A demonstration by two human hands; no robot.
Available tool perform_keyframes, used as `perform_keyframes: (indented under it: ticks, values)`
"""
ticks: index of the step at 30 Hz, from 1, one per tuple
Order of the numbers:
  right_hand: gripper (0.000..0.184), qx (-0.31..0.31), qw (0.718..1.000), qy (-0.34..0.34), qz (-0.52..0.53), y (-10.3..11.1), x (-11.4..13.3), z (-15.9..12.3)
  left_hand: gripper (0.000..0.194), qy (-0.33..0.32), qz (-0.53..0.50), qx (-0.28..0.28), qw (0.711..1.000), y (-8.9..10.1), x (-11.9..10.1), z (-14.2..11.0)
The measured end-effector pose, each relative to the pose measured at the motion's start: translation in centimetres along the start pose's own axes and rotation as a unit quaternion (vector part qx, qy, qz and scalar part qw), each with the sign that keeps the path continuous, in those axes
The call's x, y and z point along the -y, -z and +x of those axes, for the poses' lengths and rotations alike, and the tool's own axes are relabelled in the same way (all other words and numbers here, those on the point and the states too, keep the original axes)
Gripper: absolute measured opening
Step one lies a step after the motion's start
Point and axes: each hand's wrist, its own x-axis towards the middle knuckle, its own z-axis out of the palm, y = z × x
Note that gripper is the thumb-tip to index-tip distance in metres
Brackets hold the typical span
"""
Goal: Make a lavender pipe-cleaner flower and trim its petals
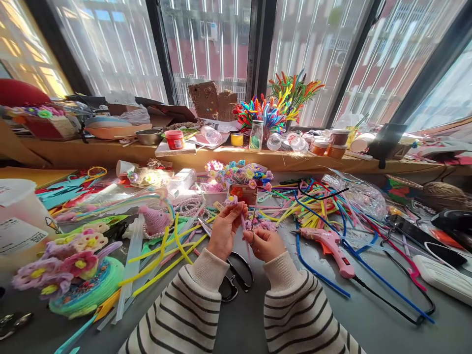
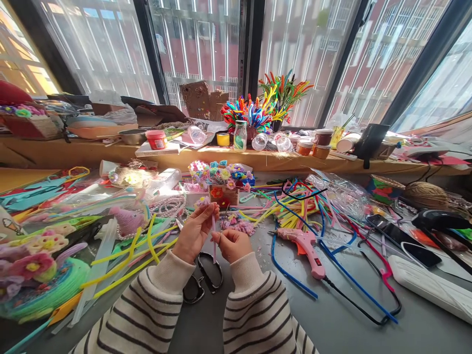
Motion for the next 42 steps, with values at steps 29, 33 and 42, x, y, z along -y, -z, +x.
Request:
perform_keyframes:
  ticks: [29, 33, 42]
  values:
    - [0.049, -0.01, 0.944, 0.192, -0.268, -0.2, 0.6, -1.1, 0.018, -0.071, 0.224, 0.108, 0.966, 0.2, -0.3, -1.5]
    - [0.045, -0.009, 0.937, 0.193, -0.292, -0.1, 0.6, -1.2, 0.019, -0.085, 0.233, 0.116, 0.962, 0.2, -0.1, -1.5]
    - [0.037, -0.012, 0.929, 0.204, -0.308, -0.3, 1.0, -1.6, 0.023, -0.051, 0.2, 0.161, 0.965, 0.1, 0.0, -1.8]
